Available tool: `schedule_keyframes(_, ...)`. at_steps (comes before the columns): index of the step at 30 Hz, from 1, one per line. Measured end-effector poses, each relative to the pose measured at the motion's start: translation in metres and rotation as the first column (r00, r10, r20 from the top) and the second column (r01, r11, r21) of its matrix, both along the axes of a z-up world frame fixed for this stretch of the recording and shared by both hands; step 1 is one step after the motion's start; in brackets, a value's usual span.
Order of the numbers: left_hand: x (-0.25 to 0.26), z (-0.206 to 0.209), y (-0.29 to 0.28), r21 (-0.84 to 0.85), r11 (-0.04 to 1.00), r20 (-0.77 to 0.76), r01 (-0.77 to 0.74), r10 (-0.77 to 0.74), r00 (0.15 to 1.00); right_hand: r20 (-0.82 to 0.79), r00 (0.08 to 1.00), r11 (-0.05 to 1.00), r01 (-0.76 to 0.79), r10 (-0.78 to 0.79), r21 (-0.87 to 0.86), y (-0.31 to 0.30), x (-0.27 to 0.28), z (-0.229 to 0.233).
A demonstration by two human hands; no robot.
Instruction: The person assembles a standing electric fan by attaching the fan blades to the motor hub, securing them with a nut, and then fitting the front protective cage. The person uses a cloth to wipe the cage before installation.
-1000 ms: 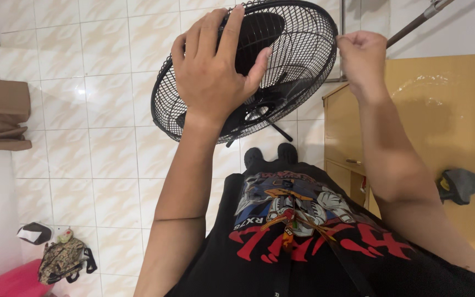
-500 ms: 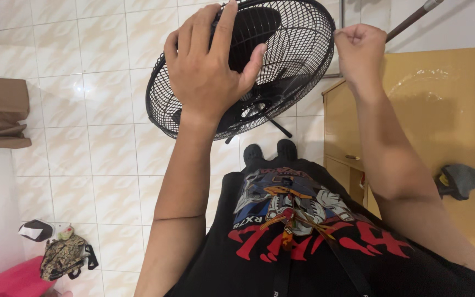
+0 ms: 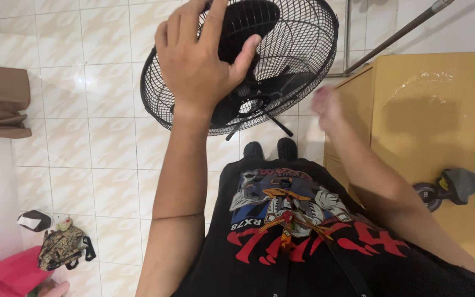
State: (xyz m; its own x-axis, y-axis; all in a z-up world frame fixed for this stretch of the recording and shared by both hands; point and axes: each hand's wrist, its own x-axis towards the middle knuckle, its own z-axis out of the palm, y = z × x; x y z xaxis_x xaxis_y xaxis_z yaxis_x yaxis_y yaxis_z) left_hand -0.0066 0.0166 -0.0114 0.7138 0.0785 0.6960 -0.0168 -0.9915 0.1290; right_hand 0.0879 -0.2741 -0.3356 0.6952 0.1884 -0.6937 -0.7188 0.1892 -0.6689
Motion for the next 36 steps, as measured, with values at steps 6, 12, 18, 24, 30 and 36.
schedule_keyframes(6,0.001,-0.001,0.01,0.024,1.0,-0.007,0.017,-0.016,1.0,-0.21,0.961,0.93,-0.096,0.179,0.354,0.024,-0.055,-0.029)
schedule_keyframes(12,-0.001,0.003,0.005,0.058,0.997,-0.003,0.044,-0.044,0.999,-0.183,0.975,0.922,-0.05,0.129,0.384,0.048,-0.051,-0.012)
schedule_keyframes(18,-0.002,0.001,-0.007,0.076,0.996,-0.015,-0.037,0.038,0.999,-0.143,0.984,0.912,-0.04,0.107,0.407,0.047,-0.043,0.004)
schedule_keyframes(24,0.009,-0.002,-0.013,0.074,0.987,-0.016,-0.141,0.143,0.99,-0.199,0.979,0.909,0.038,0.05,0.415,0.055,-0.03,0.029)
schedule_keyframes(30,0.045,-0.001,-0.006,0.085,0.963,-0.036,-0.254,0.258,0.966,-0.089,0.993,0.921,-0.035,0.075,0.388,0.065,-0.02,0.025)
schedule_keyframes(36,0.047,0.001,-0.009,0.089,0.973,-0.039,-0.215,0.219,0.975,-0.018,0.992,0.936,-0.112,0.125,0.334,0.067,-0.015,0.0)
